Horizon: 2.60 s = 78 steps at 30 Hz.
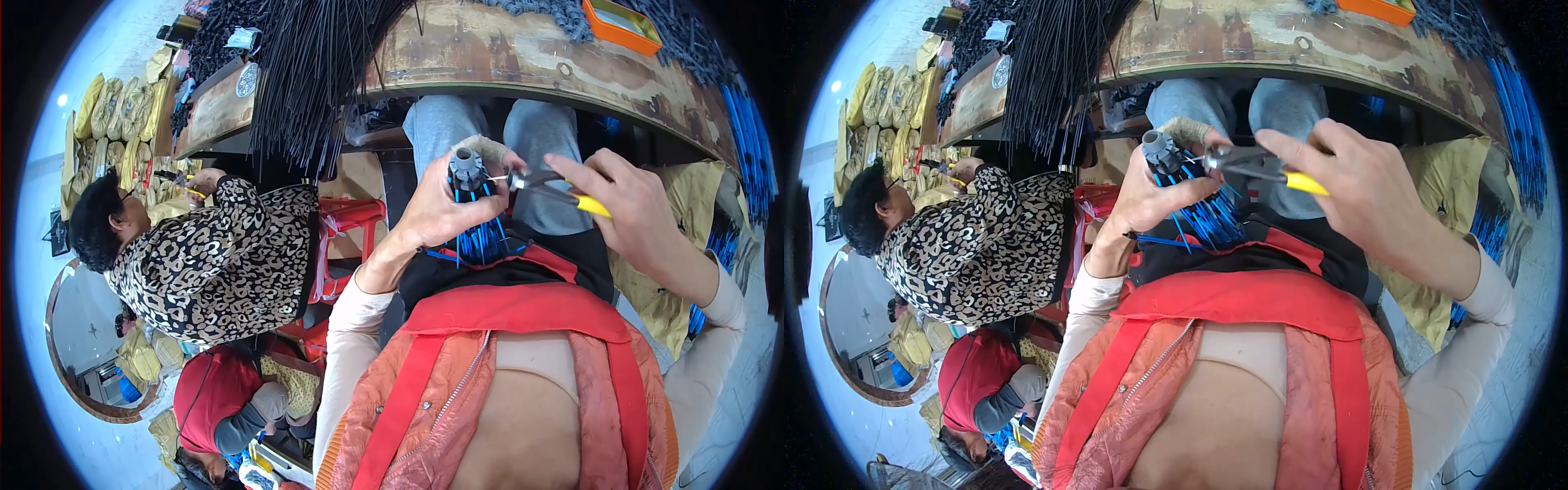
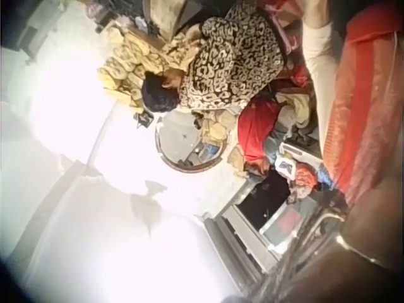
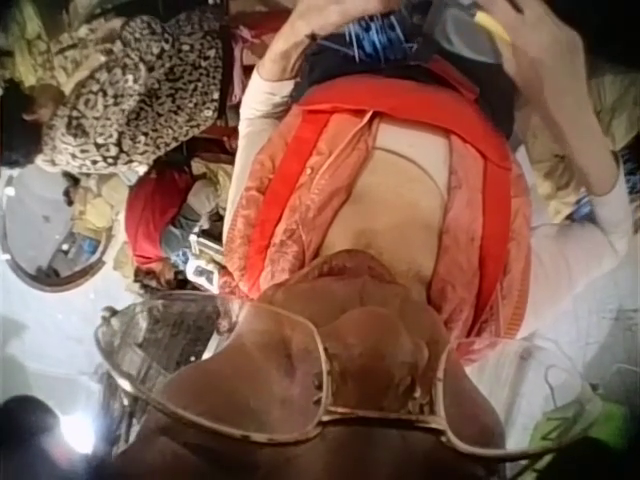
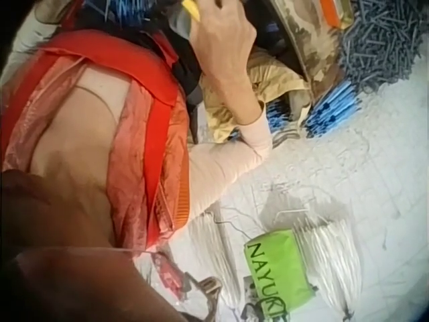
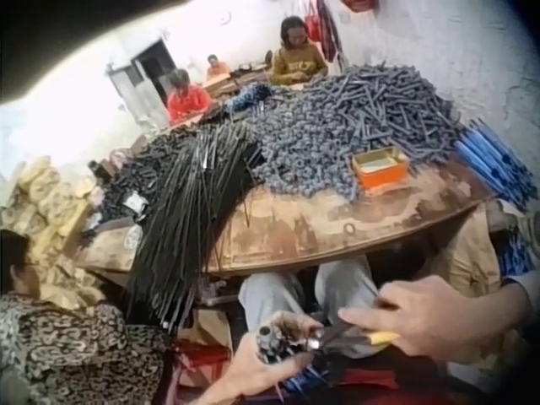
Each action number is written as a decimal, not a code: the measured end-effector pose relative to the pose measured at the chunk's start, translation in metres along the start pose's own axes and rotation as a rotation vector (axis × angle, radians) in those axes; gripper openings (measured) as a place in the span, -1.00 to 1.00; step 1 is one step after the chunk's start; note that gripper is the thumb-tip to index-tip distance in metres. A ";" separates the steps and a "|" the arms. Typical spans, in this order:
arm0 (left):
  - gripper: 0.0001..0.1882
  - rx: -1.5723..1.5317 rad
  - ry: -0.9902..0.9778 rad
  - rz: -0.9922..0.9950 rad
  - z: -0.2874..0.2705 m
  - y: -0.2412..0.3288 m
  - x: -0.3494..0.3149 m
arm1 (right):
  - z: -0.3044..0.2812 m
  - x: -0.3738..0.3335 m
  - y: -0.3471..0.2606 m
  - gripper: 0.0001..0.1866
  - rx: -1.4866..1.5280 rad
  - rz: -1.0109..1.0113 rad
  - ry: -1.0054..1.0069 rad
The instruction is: Assembling and bundling blue plastic marker components at a production workbench.
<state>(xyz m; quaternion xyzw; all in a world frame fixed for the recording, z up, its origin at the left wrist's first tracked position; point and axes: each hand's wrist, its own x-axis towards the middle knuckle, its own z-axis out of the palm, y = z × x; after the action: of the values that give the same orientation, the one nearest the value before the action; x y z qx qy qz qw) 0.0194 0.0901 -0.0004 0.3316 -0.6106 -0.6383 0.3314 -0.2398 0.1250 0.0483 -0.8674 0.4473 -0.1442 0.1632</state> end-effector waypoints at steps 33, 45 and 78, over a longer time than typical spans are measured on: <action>-0.40 -0.099 0.023 -0.045 0.013 -0.005 0.016 | 0.012 -0.012 0.013 -0.37 0.124 -0.091 0.096; -0.42 -0.002 -0.131 0.018 0.012 -0.011 0.009 | -0.005 -0.007 0.000 -0.51 0.852 0.517 -0.603; -0.53 -0.053 -0.002 -0.077 -0.006 0.005 -0.009 | -0.013 0.016 -0.014 -0.68 0.425 0.271 -0.486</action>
<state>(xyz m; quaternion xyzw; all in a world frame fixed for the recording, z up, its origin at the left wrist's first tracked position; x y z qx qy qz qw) 0.0293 0.0937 0.0040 0.3452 -0.5804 -0.6671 0.3145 -0.2257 0.1175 0.0678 -0.7558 0.4663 -0.0005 0.4597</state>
